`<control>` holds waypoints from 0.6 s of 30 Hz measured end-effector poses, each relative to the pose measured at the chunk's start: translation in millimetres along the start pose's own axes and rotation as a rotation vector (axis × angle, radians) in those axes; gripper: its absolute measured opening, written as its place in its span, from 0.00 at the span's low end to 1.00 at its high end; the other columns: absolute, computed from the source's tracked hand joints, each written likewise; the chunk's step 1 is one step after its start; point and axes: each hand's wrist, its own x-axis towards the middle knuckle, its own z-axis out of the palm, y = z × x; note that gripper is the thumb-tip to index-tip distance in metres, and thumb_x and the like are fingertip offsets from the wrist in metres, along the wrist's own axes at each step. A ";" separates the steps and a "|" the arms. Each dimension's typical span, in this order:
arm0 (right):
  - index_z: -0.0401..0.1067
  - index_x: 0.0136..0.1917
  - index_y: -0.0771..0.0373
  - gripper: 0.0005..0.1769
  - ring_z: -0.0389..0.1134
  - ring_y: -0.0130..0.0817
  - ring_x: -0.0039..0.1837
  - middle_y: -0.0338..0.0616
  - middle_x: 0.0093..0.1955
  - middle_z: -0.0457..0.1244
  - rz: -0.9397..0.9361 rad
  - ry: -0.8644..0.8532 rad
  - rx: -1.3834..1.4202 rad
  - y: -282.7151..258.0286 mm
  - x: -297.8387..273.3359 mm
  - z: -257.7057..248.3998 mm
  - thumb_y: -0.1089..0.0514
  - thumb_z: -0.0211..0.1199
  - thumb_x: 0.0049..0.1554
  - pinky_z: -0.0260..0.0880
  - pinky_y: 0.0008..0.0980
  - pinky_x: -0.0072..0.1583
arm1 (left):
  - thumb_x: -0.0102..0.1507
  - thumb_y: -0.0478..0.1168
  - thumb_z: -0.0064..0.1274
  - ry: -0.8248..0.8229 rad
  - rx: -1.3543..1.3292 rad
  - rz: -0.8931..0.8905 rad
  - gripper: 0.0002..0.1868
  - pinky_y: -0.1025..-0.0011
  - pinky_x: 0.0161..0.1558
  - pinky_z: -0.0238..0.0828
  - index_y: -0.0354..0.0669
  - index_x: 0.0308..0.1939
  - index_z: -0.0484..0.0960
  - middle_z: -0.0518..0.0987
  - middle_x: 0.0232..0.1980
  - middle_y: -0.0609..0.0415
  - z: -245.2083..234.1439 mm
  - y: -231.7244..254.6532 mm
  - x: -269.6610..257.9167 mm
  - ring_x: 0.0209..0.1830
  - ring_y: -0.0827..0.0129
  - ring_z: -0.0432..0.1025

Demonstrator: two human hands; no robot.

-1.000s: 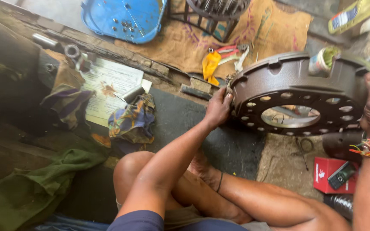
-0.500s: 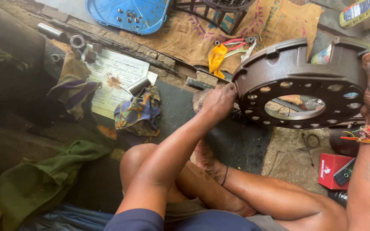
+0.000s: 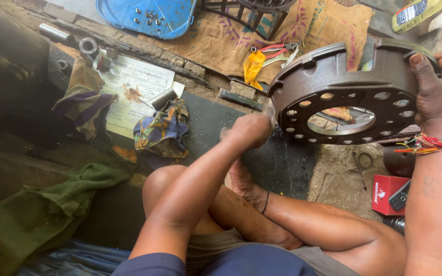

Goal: The person scrubs a circular metal part with a wire brush, then uses a screwdriver to scrape and clean the edges and inner surfaces. They wipe the part with a cloth and continue scraping with the screwdriver.

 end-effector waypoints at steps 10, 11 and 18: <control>0.65 0.60 0.68 0.25 0.66 0.27 0.50 0.42 0.53 0.65 0.049 0.052 0.008 25.2 3.1 -13.0 0.49 0.70 0.63 0.70 0.28 0.53 | 0.68 0.41 0.46 0.678 -0.682 -0.145 0.20 0.54 0.55 0.71 0.43 0.63 0.75 0.81 0.54 0.39 30.2 -6.7 42.4 0.54 0.46 0.76; 0.65 0.61 0.70 0.24 0.65 0.28 0.51 0.44 0.54 0.65 0.044 0.046 -0.002 33.5 3.6 -17.6 0.51 0.69 0.64 0.70 0.29 0.55 | 0.68 0.41 0.44 0.600 -0.748 -0.236 0.20 0.54 0.55 0.69 0.46 0.64 0.74 0.81 0.53 0.40 50.6 5.2 46.3 0.53 0.47 0.76; 0.63 0.58 0.56 0.28 0.67 0.26 0.47 0.37 0.51 0.65 0.167 0.117 -0.013 7.6 -6.0 -3.5 0.41 0.76 0.61 0.68 0.30 0.48 | 0.70 0.43 0.42 0.438 -0.940 -0.201 0.18 0.58 0.54 0.73 0.40 0.59 0.79 0.83 0.51 0.41 120.0 -9.3 74.4 0.50 0.51 0.78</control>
